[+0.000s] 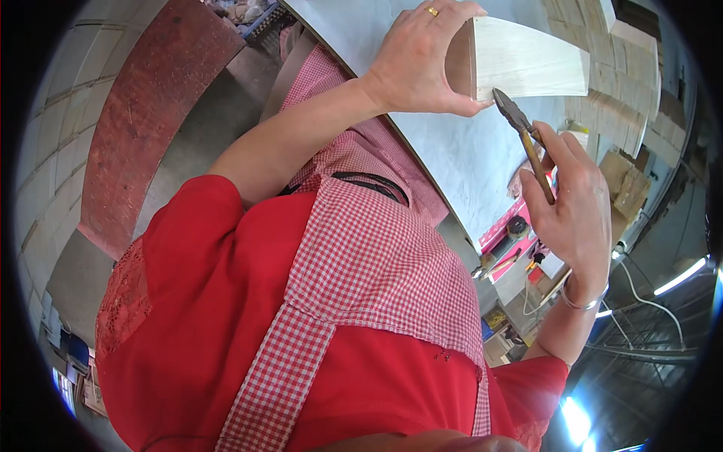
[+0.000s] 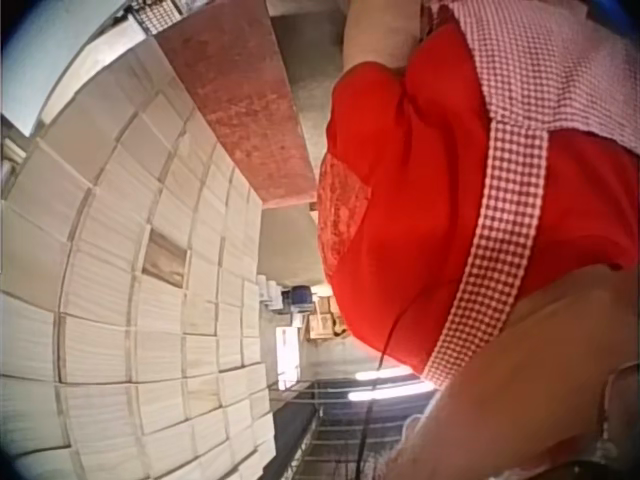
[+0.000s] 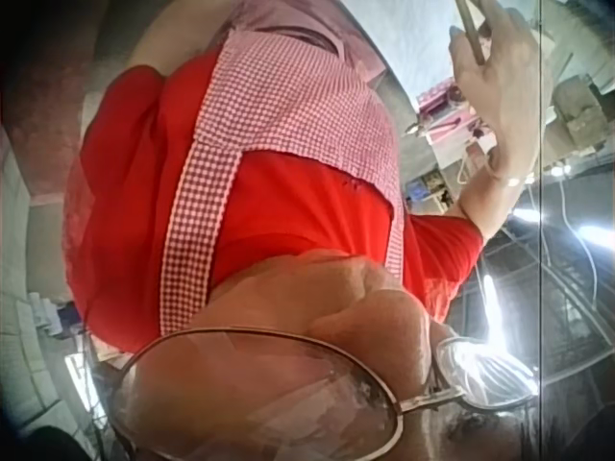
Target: Assembling wooden box components by applying glue and securing them with a pneumatic stapler.
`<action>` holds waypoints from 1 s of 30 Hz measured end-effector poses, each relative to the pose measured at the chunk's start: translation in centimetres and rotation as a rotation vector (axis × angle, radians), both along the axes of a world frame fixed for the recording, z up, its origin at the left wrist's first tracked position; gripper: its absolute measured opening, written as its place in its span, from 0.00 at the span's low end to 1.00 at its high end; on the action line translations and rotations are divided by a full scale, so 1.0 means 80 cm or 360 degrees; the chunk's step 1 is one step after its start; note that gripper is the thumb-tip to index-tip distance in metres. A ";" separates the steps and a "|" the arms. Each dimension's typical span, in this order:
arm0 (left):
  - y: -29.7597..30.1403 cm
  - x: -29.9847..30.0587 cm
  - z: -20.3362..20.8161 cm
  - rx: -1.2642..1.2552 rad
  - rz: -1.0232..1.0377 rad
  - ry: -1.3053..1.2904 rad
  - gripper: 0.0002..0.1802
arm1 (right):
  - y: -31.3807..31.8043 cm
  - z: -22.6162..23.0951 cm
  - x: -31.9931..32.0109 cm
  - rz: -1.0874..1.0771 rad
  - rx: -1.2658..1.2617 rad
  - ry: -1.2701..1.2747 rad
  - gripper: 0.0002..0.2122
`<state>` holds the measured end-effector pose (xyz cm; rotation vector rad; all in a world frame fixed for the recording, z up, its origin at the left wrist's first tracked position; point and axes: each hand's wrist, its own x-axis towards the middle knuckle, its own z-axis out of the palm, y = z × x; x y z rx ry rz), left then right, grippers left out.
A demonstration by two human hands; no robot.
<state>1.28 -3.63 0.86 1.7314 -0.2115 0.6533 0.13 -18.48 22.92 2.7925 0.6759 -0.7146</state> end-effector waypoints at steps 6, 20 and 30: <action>-0.008 0.000 -0.014 0.0019 0.0064 -0.0049 0.53 | 0.009 0.007 -0.017 0.0116 0.0290 0.0228 0.25; -0.010 0.001 -0.016 -0.0010 0.0046 -0.0043 0.55 | -0.005 -0.006 -0.007 -0.0099 0.0061 0.0049 0.25; -0.006 0.000 -0.012 -0.0017 0.0061 -0.0042 0.51 | 0.012 0.003 0.001 0.0030 -0.0075 0.0105 0.23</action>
